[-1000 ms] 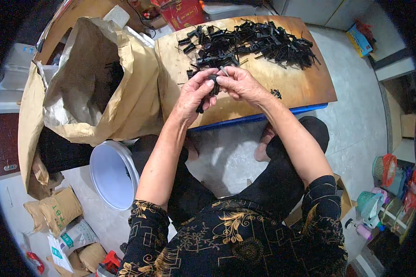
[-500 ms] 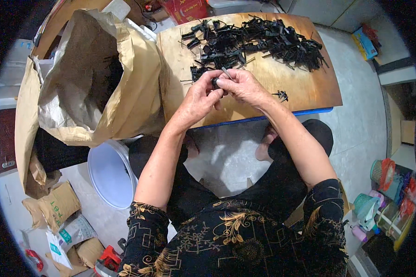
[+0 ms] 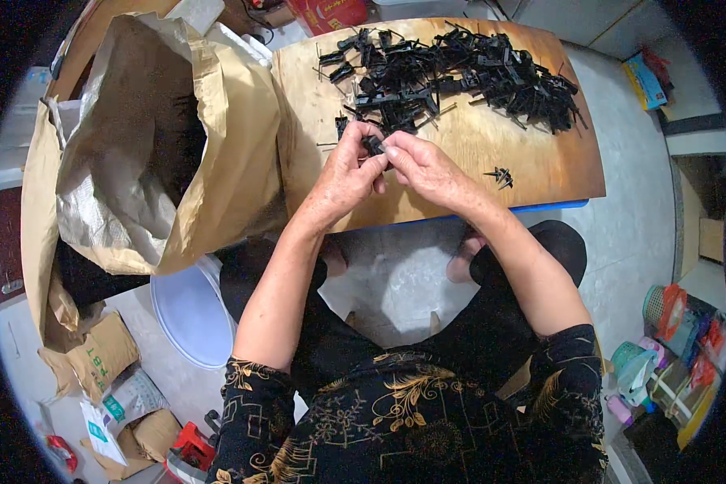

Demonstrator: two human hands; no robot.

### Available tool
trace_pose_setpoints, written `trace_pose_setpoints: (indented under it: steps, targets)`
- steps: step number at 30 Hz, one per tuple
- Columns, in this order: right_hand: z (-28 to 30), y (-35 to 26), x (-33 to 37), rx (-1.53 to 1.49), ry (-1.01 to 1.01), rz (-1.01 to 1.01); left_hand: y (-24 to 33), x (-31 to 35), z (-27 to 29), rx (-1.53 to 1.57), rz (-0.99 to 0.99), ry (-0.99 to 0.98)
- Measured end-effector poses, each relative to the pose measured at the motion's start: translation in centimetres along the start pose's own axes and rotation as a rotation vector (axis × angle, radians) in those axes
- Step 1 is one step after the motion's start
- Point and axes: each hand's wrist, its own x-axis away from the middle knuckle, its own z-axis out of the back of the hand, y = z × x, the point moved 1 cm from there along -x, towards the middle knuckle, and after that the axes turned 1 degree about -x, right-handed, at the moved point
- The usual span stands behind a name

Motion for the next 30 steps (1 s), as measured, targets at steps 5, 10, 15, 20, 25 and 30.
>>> trace_pose_setpoints:
  steps: [5,10,15,20,25,30]
  targets:
    - [-0.8,0.9,-0.8,0.117,0.064,0.026,-2.1,-0.5,0.1,-0.026,-0.024,0.066]
    - [-1.4,1.2,-1.8,0.185,0.139,0.109,-2.8,-0.9,0.3,-0.303,-0.217,0.25]
    - [-0.6,0.2,-2.4,0.19,0.206,0.182,-2.7,-1.6,0.5,-0.3,-0.269,0.311]
    - [5.4,1.3,-2.6,0.783,0.412,-0.035,-1.4,-1.8,1.6,0.447,0.063,0.318]
    - [6.3,4.2,-2.3,1.01,0.439,-0.133,-1.4,-1.4,1.5,0.7,0.146,0.223]
    - [5.9,4.2,-2.1,0.951,0.477,-0.087,-2.5,-1.3,1.0,0.863,0.155,0.08]
